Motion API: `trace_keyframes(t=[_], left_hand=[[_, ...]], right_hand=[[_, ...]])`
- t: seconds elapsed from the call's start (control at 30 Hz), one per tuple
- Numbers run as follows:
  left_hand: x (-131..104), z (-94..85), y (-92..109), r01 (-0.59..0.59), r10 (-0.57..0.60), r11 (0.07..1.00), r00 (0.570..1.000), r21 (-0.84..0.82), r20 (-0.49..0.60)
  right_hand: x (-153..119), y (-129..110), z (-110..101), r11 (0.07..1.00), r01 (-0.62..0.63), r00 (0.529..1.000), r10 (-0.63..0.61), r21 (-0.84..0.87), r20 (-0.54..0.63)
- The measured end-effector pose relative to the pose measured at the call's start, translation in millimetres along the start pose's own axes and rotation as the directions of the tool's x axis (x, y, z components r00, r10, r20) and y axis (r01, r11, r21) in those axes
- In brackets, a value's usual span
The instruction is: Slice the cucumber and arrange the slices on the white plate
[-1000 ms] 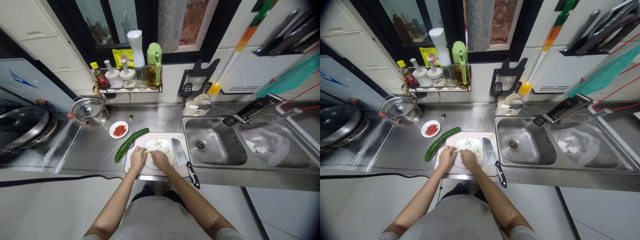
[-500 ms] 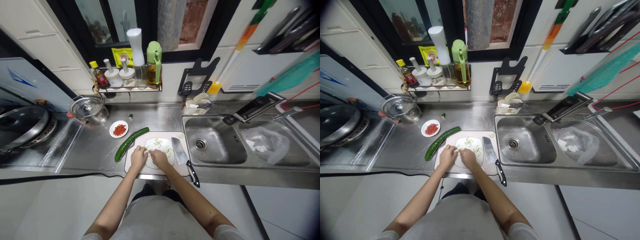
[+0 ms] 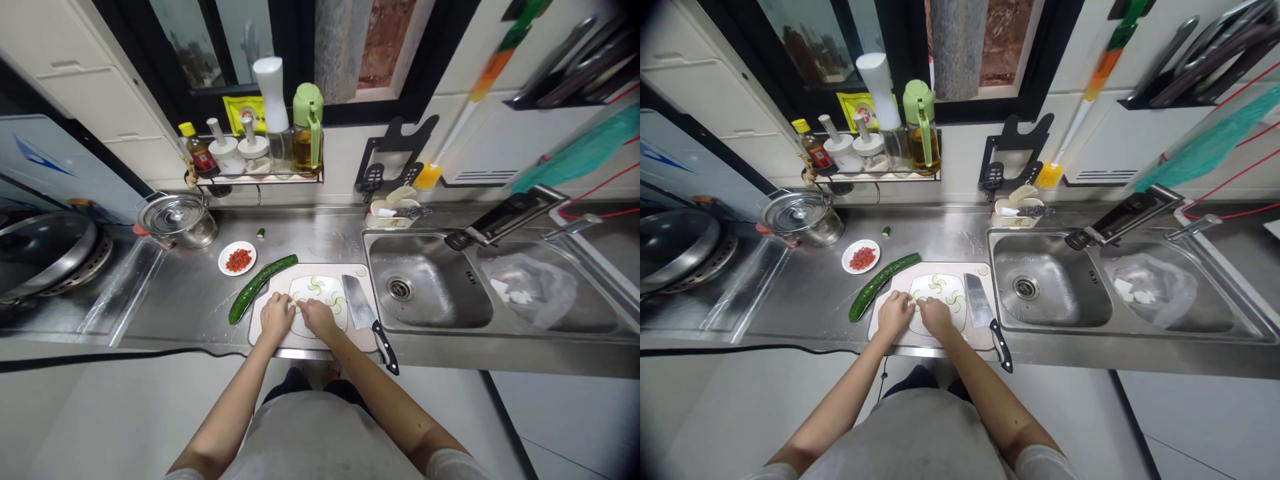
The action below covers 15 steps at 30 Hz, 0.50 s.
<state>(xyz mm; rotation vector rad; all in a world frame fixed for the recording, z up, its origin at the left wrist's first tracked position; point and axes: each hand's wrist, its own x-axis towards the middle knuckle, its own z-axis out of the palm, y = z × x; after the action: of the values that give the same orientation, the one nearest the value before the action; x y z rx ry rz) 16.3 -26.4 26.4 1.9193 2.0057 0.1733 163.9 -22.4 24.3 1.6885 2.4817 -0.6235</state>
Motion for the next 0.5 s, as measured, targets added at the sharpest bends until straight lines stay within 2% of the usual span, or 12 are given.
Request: trace_keyframes(t=[0.33,0.4,0.5], left_hand=[[2.8,6.4,4.2,-0.019,0.017,0.996,0.999,-0.086,-0.031],[3.8,7.2,4.4,-0.006,0.003,0.995,1.000,-0.100,-0.030],[3.9,5.9,3.6,0.008,-0.015,0.990,0.999,-0.142,-0.046]], right_hand=[[4.7,1.3,-4.8,0.997,-0.015,1.000,0.013,0.080,0.018],[6.4,4.6,-6.4,0.988,-0.028,1.000,0.029,0.152,-0.008],[6.1,14.7,-11.1,0.952,-0.046,0.991,0.083,0.302,-0.109]])
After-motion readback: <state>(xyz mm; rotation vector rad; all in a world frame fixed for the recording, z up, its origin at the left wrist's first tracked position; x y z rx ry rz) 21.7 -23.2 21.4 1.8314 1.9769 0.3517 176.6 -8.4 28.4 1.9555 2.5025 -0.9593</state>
